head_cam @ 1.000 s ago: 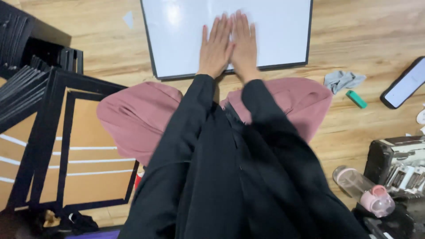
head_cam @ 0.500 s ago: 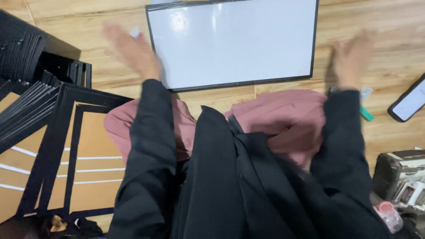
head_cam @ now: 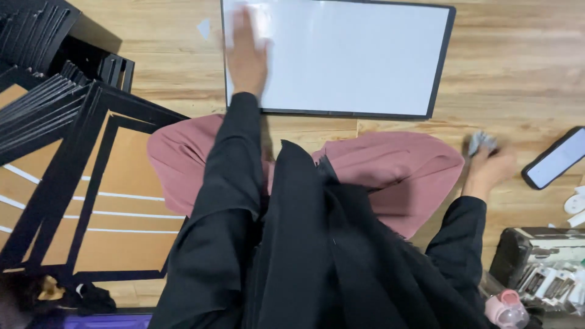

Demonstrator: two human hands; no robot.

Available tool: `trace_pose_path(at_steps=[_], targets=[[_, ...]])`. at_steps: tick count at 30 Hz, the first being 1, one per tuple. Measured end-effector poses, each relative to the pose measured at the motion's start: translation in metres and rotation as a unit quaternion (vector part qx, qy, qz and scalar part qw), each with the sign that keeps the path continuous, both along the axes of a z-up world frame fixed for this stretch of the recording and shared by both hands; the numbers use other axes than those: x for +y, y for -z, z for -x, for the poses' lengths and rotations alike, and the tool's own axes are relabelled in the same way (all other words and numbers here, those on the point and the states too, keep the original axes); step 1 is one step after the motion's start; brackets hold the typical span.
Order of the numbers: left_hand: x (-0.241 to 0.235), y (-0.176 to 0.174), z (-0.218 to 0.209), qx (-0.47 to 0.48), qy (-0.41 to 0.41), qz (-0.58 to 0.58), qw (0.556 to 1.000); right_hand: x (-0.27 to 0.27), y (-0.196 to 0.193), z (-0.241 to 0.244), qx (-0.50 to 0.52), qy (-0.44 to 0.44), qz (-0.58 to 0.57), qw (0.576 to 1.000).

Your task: Assembling book or folder covers by manually aligning white sheets onto a black base and smoothing them to ensure adhesion.

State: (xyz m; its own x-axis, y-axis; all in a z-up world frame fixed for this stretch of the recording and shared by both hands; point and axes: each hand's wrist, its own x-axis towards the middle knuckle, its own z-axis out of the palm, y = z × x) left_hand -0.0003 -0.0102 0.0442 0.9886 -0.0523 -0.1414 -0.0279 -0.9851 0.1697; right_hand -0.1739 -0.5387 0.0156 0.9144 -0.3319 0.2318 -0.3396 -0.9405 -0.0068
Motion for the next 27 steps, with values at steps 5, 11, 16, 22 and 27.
trace_pose_path(at_steps=[5,11,16,22,27], targets=[[-0.006,-0.016,0.011,0.015,-0.171,-0.109,0.979,0.157,-0.052,-0.053,0.054,-0.249,0.331,0.909],[-0.022,-0.034,0.026,0.047,-0.043,-0.083,0.995,0.344,-0.029,-0.131,-0.074,-0.434,-0.228,0.868],[-0.016,-0.008,0.03,0.016,-0.089,-0.051,0.995,0.359,0.003,-0.23,-0.102,-0.417,-0.191,0.883],[-0.014,-0.028,0.01,0.095,-0.205,-0.1,0.969,0.356,-0.04,-0.115,-0.068,-0.439,-0.201,0.873],[-0.017,-0.045,0.006,0.13,-0.196,-0.104,0.966,0.351,0.005,-0.15,0.121,-0.409,-0.228,0.875]])
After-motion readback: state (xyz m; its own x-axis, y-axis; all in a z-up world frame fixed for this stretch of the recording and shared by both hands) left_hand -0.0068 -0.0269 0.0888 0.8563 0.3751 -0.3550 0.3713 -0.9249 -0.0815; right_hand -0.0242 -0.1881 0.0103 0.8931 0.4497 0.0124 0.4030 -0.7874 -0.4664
